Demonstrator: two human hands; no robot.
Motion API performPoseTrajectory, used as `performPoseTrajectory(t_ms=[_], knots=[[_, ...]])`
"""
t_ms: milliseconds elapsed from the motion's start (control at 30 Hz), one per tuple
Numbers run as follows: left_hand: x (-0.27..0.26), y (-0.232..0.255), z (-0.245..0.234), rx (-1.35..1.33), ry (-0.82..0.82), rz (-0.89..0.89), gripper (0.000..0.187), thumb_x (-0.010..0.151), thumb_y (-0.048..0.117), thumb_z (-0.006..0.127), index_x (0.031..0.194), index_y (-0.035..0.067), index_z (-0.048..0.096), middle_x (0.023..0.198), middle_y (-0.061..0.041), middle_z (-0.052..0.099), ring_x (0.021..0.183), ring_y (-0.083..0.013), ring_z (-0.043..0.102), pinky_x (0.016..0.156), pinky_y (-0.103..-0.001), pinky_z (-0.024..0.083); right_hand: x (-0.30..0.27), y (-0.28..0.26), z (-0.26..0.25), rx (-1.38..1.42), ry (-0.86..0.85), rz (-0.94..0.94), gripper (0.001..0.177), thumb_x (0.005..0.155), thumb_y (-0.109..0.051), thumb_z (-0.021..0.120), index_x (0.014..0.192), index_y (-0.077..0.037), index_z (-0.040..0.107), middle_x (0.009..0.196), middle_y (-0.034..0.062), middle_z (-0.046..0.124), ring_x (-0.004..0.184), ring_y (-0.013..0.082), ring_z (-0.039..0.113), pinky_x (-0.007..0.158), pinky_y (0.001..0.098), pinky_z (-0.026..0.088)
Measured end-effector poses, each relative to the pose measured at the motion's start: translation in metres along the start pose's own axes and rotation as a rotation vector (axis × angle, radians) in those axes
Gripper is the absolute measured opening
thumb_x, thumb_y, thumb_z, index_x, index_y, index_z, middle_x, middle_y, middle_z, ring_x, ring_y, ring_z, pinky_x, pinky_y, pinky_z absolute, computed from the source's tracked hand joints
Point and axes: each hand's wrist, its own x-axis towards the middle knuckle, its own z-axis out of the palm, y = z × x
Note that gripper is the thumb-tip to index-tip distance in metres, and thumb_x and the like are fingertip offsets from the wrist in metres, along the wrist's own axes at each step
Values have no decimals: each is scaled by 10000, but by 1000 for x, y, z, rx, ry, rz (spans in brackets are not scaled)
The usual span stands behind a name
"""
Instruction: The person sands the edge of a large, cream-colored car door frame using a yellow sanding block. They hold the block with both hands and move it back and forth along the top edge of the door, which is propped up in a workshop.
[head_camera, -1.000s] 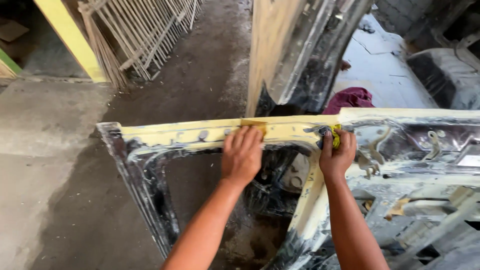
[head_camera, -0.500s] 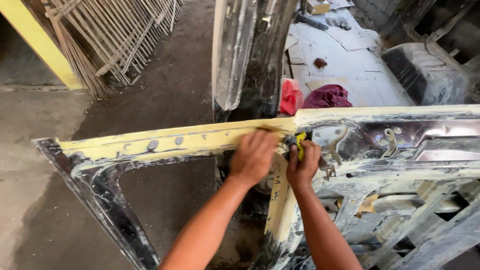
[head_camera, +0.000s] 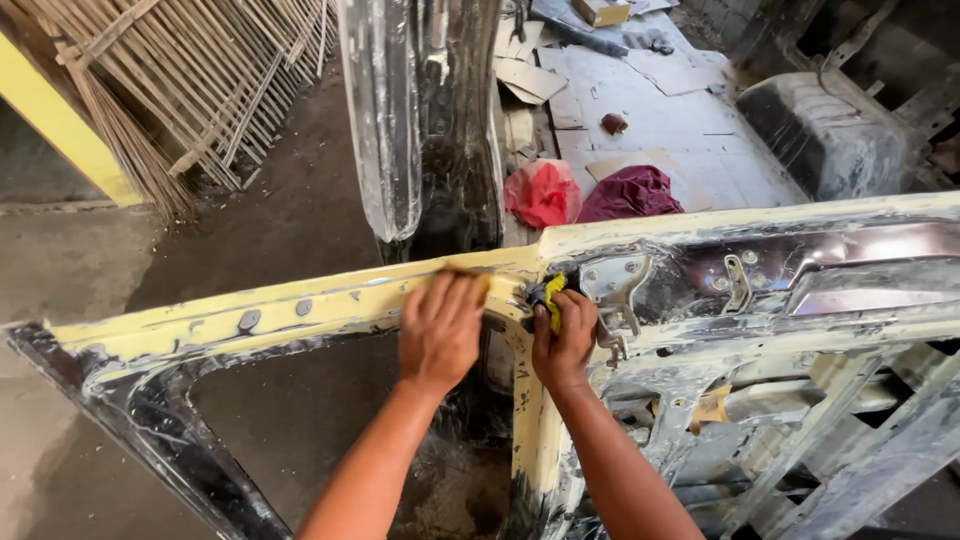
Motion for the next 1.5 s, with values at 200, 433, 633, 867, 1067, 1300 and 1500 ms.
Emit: performPoseTrajectory(t_ms=[200, 433, 633, 867, 1067, 1300, 1500], knots=[[8, 5, 24, 139, -75, 38, 519, 1070, 409, 499, 1450, 66, 583, 1558, -87, 544, 1492, -278, 447, 1248, -472, 276, -2, 0, 0, 22, 27, 1, 231, 954, -81, 696, 1152, -18, 597, 1151, 192, 612, 1040, 399, 567, 921, 466, 462], [59, 14, -2, -6, -294, 220, 1031, 932, 810, 200, 1454, -21, 518, 1593, -146, 449, 1523, -309, 321, 1252, -477, 193, 2, 3, 1, -2, 20, -24, 252, 937, -100, 704, 1151, -26, 592, 1142, 184, 616, 1023, 396, 571, 902, 467, 462], [19, -3, -16, 57, -134, 71, 1000, 932, 779, 333, 1405, -62, 593, 1585, -172, 446, 1511, -312, 341, 1226, -495, 211, 3, -4, 1, -1, 13, 0, 257, 928, -64, 707, 1155, -21, 595, 1141, 183, 618, 1021, 392, 572, 899, 460, 465], [17, 7, -4, 36, -107, -3, 810, 973, 674, 451, 1305, -37, 655, 1601, -152, 455, 1524, -277, 350, 1191, -533, 236, 9, -9, -4, 26, 6, 5, 217, 928, -53, 703, 1119, -10, 611, 1123, 175, 621, 1023, 380, 582, 901, 436, 468], [19, 9, -16, 93, -127, 8, 786, 893, 591, 570, 1377, -26, 622, 1612, -128, 418, 1519, -256, 324, 1203, -517, 211, 5, -27, -14, 370, 87, 201, 162, 1008, -68, 640, 1138, 10, 584, 1130, 156, 607, 1031, 321, 597, 968, 357, 477], [21, 4, -27, -120, -211, -7, 770, 776, 414, 709, 1372, -53, 574, 1468, -219, 473, 1458, -354, 338, 1153, -576, 224, 63, -62, -1, 248, -192, -26, 216, 952, -55, 705, 1148, 2, 634, 1180, 166, 639, 1114, 357, 601, 986, 415, 469], [-1, 18, -42, -291, 210, -252, 614, 924, 327, 637, 1425, -19, 553, 1493, -172, 504, 1359, -344, 512, 1137, -531, 338, 49, -68, 11, 256, -234, 9, 304, 1028, -227, 525, 1192, -5, 652, 1281, 186, 605, 1231, 358, 544, 1072, 434, 363]])
